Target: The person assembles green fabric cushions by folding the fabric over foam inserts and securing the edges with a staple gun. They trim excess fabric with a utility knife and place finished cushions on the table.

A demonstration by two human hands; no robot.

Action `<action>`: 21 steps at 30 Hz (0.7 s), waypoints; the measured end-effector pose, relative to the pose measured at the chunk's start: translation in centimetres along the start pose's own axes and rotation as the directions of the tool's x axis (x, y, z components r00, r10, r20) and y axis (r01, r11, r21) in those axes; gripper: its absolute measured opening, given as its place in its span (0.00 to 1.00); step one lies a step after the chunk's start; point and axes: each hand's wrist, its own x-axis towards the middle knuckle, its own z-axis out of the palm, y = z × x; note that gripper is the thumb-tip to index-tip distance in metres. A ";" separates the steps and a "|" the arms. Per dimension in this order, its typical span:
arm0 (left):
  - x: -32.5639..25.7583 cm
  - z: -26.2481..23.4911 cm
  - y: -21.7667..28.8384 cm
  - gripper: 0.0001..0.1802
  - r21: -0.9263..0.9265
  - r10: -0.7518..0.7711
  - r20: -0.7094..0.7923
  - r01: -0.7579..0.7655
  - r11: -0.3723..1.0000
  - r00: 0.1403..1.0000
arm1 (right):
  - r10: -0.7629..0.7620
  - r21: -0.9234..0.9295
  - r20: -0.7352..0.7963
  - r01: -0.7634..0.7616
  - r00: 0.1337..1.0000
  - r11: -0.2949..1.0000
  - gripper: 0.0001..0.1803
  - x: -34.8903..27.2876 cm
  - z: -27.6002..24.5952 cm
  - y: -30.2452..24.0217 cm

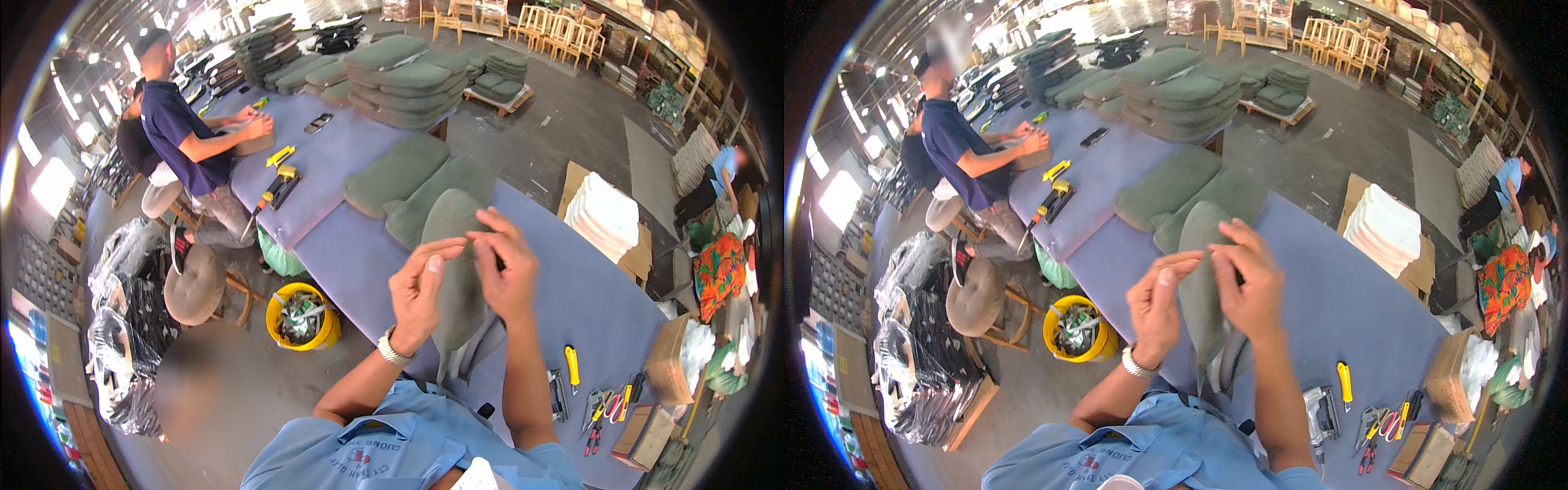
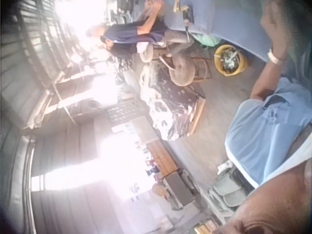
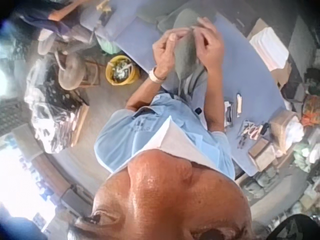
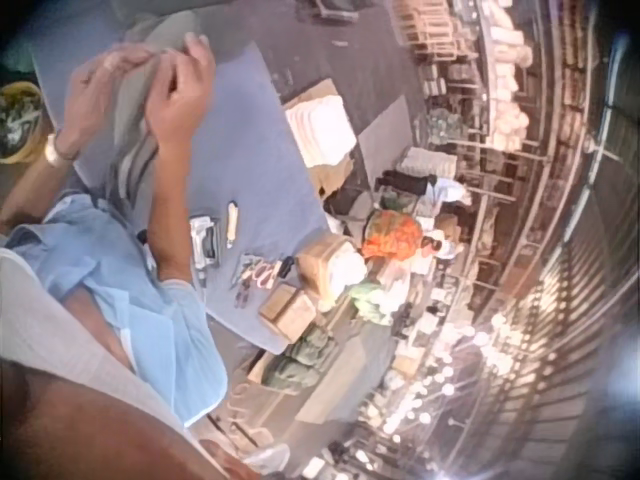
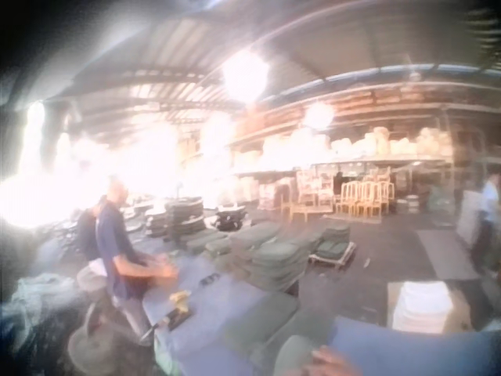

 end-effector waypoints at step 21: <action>5.8 -3.7 23.0 0.30 -0.185 0.609 0.682 -0.709 0.680 0.406 | -0.062 0.036 -0.031 0.063 0.998 0.997 0.03 -0.9 1.3 -3.1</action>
